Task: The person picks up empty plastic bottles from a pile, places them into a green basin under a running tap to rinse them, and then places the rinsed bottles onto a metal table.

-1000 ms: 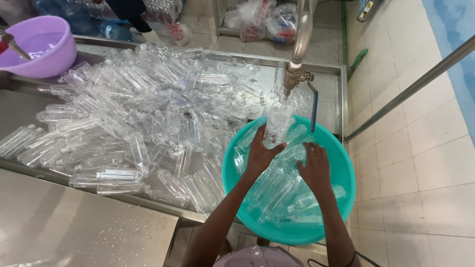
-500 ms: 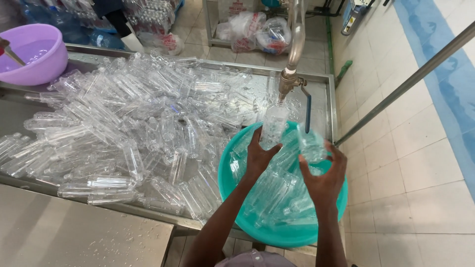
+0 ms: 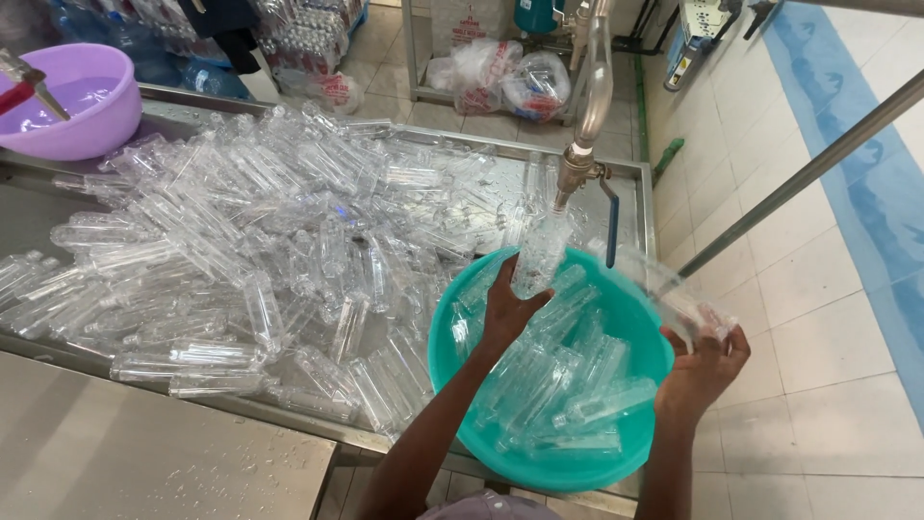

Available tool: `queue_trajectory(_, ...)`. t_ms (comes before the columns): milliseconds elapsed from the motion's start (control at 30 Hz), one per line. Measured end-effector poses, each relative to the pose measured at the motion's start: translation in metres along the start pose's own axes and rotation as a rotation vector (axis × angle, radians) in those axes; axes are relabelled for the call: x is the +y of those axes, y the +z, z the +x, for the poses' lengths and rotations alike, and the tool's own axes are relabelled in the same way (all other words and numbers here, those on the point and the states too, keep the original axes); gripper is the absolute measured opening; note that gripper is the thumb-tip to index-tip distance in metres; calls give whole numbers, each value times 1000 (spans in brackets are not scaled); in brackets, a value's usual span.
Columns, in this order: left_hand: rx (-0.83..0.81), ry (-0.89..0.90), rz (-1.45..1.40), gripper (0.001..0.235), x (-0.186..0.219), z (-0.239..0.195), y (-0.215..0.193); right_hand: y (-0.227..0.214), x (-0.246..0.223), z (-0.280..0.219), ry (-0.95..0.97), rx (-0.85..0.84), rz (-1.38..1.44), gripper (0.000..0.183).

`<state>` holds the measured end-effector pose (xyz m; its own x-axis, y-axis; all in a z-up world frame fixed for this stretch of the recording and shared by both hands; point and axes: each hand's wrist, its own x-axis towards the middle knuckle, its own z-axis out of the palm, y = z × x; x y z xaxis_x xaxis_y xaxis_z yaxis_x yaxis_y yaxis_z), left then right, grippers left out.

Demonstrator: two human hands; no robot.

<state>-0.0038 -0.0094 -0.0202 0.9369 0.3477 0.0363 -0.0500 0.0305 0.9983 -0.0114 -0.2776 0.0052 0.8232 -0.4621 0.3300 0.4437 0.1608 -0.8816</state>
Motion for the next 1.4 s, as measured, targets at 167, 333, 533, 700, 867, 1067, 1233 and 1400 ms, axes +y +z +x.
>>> queue_trajectory(167, -6, 29, 8, 88, 3, 0, 1, -14, 36, -5, 549, 67, 416, 33)
queue_trajectory(333, 1, 41, 21, 88, -5, 0, -6, -5, 73, -20, 637, 36, 558, 34)
queue_trajectory(533, 50, 18, 50, 92, -13, -14, -22, 17, 92, -33, 712, -22, 611, 52)
queue_trajectory(700, 126, -36, 61, 92, -21, -17, -48, 37, 93, -43, 789, -44, 648, 49)
queue_trajectory(867, 257, -5, 86, 96, -26, -27, -85, 50, 101, -55, 900, -49, 749, 48)
queue_trajectory(1067, 388, -34, 96, 91, -52, -61, -165, 65, 114, -70, 1053, -57, 845, 51)
queue_trajectory(1233, 626, -56, 131, 86, -86, -117, -238, 68, 120, -77, 1175, -385, 976, 57)
queue_trajectory(1400, 983, -86, 135, 91, -103, -209, -330, 48, 205, -21, 1207, -437, 926, 50)
